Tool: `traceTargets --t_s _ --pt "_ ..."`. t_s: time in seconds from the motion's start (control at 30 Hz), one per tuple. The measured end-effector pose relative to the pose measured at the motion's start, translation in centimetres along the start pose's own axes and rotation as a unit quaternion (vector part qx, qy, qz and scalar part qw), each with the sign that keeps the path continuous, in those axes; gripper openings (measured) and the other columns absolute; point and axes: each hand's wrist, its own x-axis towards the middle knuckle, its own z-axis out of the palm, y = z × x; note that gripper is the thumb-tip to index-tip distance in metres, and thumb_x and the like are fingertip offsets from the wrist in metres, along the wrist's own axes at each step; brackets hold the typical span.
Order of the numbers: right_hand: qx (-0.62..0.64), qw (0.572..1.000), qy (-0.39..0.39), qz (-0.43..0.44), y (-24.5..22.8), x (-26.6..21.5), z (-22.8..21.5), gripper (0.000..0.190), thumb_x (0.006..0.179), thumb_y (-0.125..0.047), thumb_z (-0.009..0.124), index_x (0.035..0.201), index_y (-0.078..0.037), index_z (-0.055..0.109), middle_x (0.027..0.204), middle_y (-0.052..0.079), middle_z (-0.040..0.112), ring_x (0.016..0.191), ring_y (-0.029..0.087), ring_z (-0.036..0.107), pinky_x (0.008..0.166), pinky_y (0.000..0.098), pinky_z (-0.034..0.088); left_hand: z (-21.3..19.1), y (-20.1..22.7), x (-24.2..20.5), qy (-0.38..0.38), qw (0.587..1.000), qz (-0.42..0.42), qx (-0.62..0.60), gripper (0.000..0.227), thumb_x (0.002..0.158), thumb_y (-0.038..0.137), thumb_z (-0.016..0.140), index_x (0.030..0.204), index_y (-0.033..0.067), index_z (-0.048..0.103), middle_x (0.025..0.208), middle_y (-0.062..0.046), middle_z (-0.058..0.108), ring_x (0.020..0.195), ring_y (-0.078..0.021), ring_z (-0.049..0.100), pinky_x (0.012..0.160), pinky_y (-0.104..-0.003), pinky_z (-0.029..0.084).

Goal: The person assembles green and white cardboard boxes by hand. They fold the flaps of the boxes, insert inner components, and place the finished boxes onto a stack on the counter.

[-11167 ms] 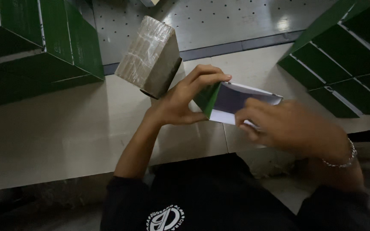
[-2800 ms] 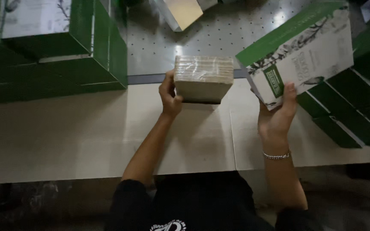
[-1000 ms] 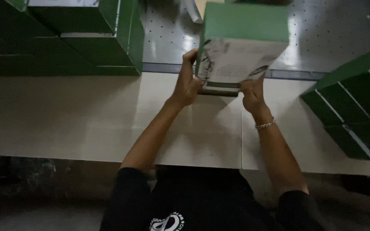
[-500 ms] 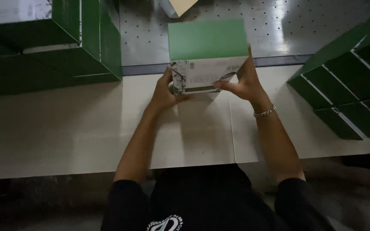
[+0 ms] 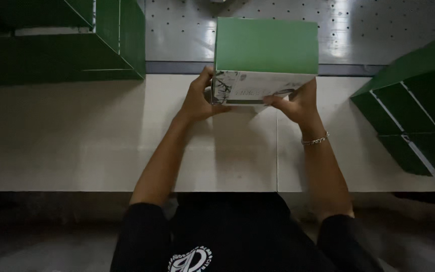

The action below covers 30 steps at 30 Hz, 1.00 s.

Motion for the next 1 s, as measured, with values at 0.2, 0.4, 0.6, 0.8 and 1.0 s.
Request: traceTargets --t_s 0.2,0.4,0.6,0.8,1.0 --pt "0.006 0.997 0.022 0.077 2.3 -1.9 -0.2 0.093 0.075 -0.004 0.091 0.148 0.004 0.035 0.136 0.019 0.052 0.122 0.019 0.050 0.103 0.0319 0.050 0.1 0.9 0.3 0.010 1.000 0.019 -0.007 0.071 0.067 0.016 0.103 0.120 0.0134 0.056 0.114 -0.009 0.067 0.116 -0.0323 0.065 0.097 -0.057 0.051" --pt "-0.332 0.932 0.001 -0.142 8.9 -4.0 0.8 0.053 0.084 0.015 0.073 0.126 0.007 0.041 0.117 0.019 0.052 0.113 0.033 0.058 0.103 0.0513 0.055 1.7 1.0 -0.9 0.015 0.999 -0.028 -0.014 0.073 0.078 0.028 0.097 0.130 0.0148 0.047 0.124 -0.012 0.062 0.123 -0.0324 0.057 0.101 -0.061 0.047" --pt "-0.901 0.367 -0.151 -0.175 14.1 -9.8 0.1 0.036 0.078 0.009 0.076 0.106 -0.007 0.060 0.105 0.008 0.056 0.105 0.022 0.054 0.105 0.0439 0.044 2.6 3.7 -0.1 0.007 0.988 -0.150 0.024 0.111 0.076 0.041 0.097 0.152 0.0093 0.023 0.155 -0.024 0.040 0.147 -0.0479 0.033 0.117 -0.066 0.032" --pt "-0.929 0.279 -0.194 -0.144 13.7 -9.9 0.1 0.024 0.083 0.008 0.059 0.090 -0.016 0.058 0.095 0.002 0.051 0.096 0.020 0.047 0.087 0.0432 0.029 2.4 4.7 -0.6 -0.001 0.986 -0.156 0.062 0.112 0.080 0.041 0.093 0.158 0.0064 0.020 0.157 -0.027 0.038 0.148 -0.0487 0.033 0.121 -0.065 0.026" --pt "-0.876 0.433 -0.195 -0.084 14.5 -9.4 -0.5 0.036 0.090 0.005 0.042 0.064 -0.018 0.032 0.070 -0.007 0.034 0.071 0.011 0.030 0.078 0.0325 0.019 2.0 3.7 -0.4 0.002 0.993 -0.108 0.035 0.091 0.077 0.030 0.096 0.145 0.0132 0.038 0.144 -0.015 0.057 0.138 -0.0380 0.051 0.117 -0.058 0.036"
